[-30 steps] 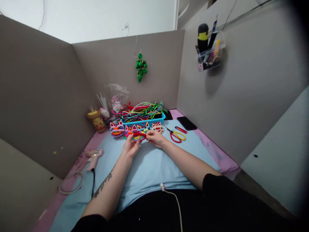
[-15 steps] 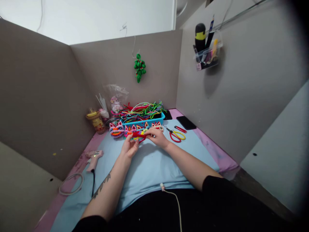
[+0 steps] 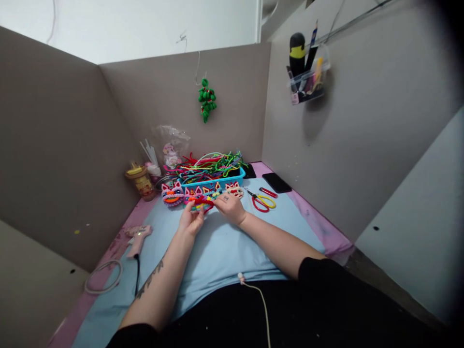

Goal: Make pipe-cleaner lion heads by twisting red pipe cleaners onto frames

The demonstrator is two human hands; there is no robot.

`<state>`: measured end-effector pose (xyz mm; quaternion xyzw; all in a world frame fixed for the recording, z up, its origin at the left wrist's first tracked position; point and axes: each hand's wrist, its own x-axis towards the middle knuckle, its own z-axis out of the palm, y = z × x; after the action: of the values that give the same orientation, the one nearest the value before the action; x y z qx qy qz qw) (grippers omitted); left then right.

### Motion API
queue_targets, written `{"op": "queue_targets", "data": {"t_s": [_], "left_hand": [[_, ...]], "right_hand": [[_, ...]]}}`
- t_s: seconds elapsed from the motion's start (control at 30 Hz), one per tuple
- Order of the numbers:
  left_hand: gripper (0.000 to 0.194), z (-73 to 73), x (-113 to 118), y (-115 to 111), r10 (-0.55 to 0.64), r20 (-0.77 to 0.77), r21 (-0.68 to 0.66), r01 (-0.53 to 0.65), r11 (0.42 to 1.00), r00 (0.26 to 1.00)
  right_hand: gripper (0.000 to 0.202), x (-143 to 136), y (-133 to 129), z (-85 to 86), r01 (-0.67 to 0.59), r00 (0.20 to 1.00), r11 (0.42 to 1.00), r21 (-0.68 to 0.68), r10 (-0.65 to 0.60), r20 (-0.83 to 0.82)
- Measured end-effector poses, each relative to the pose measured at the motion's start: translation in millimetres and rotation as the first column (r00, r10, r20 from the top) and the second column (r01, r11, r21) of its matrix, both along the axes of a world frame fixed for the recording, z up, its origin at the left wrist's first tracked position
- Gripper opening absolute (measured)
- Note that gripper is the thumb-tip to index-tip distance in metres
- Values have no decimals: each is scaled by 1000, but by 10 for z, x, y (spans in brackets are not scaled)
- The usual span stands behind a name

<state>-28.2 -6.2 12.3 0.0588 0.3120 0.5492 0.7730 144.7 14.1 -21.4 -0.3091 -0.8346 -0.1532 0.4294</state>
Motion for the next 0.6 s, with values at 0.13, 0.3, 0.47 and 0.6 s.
{"op": "queue_targets", "data": {"t_s": [0.13,0.3,0.47,0.6], "left_hand": [[29,17,17,-18,2,-15,-14,-2,1000,1000],[30,27,38,-37,-8,-28,-29,8,1000,1000],[27,24,58,-50,-15,-26,-28,14,1000,1000],[17,-4,84,-40,102,-75,74,-96,993,992]], "right_hand": [[20,8,13,-13,-56,998,990,-132,51,-38],[18,22,52,-53,-121,991,978,-173,107,-86],[19,33,85,-89,-48,999,991,-121,45,-29],[18,55,127,-82,-56,996,989,-136,47,-73]]}}
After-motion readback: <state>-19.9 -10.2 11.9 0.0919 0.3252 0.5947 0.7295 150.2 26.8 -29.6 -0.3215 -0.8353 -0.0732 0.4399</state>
